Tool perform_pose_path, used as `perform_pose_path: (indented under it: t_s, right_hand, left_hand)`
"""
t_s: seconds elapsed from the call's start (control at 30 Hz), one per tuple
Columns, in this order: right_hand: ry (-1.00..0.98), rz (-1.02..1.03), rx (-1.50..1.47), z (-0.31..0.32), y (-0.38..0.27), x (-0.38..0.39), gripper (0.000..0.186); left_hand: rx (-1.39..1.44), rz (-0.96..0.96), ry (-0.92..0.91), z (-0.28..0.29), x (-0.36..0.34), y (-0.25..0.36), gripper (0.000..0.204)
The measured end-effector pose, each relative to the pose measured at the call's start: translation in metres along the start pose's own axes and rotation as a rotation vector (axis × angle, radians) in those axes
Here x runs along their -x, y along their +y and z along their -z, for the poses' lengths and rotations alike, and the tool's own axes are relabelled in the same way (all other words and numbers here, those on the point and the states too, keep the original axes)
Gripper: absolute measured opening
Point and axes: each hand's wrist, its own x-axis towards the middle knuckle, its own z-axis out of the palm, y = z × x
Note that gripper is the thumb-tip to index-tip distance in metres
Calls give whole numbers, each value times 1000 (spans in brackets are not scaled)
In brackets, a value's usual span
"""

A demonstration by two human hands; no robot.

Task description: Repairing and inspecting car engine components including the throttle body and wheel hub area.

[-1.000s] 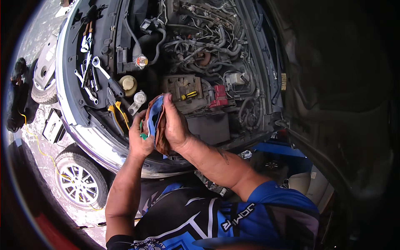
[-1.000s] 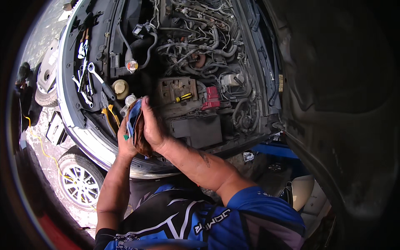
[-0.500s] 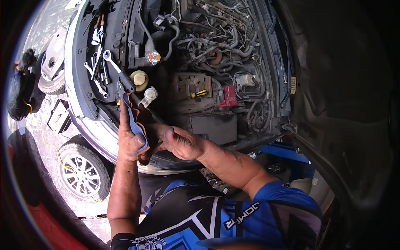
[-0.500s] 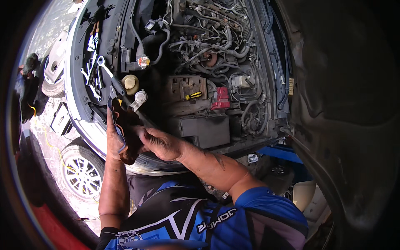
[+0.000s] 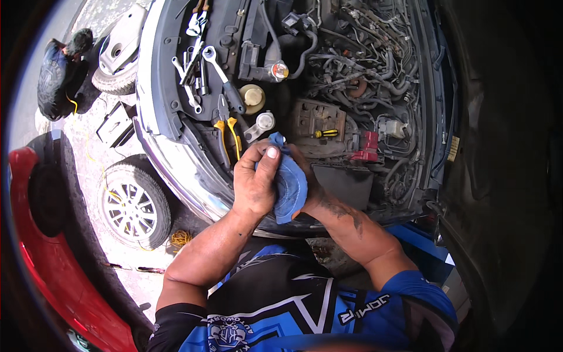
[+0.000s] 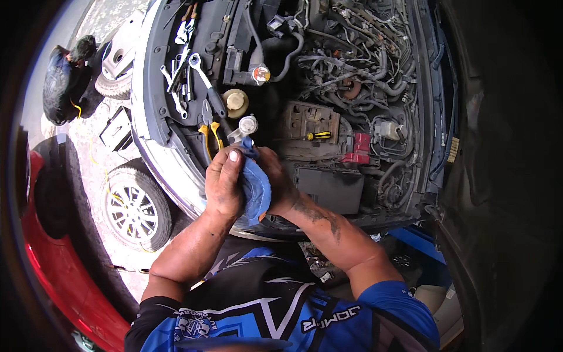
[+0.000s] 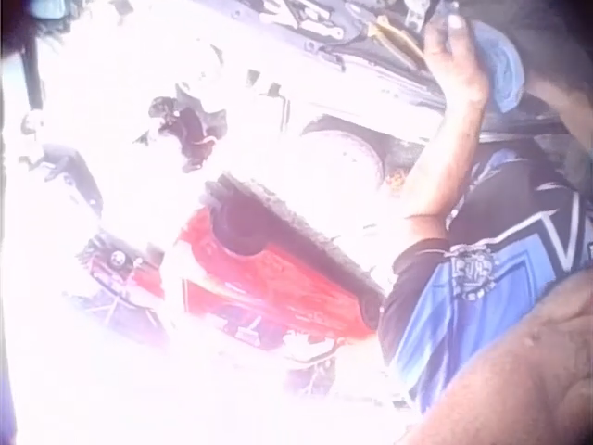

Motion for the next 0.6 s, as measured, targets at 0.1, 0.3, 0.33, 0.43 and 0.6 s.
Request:
perform_pose_path:
  t_s: [0.1,0.3,0.33,0.43,0.6]
  right_hand:
    - [-2,49,-239,2,-3,4,75]
    - [-279,-318,-1081,19,-2,15,50]
    - [-321,-311,-935,33,2,15,40]
    - [-119,-237,-462,108,25,12,29]
    - [862,-392,-109,322,118,-32,21]
  left_hand:
    - [-492,-515,-161,-3,-17,-8,66]
    - [-794,-559,-88,2,-39,-14,25]
    - [-896,-653,-173,7,-44,-10,23]
    - [-1034,-653,228,32,-67,6,24]
    - [-1378,-376,567,109,-140,22,65]
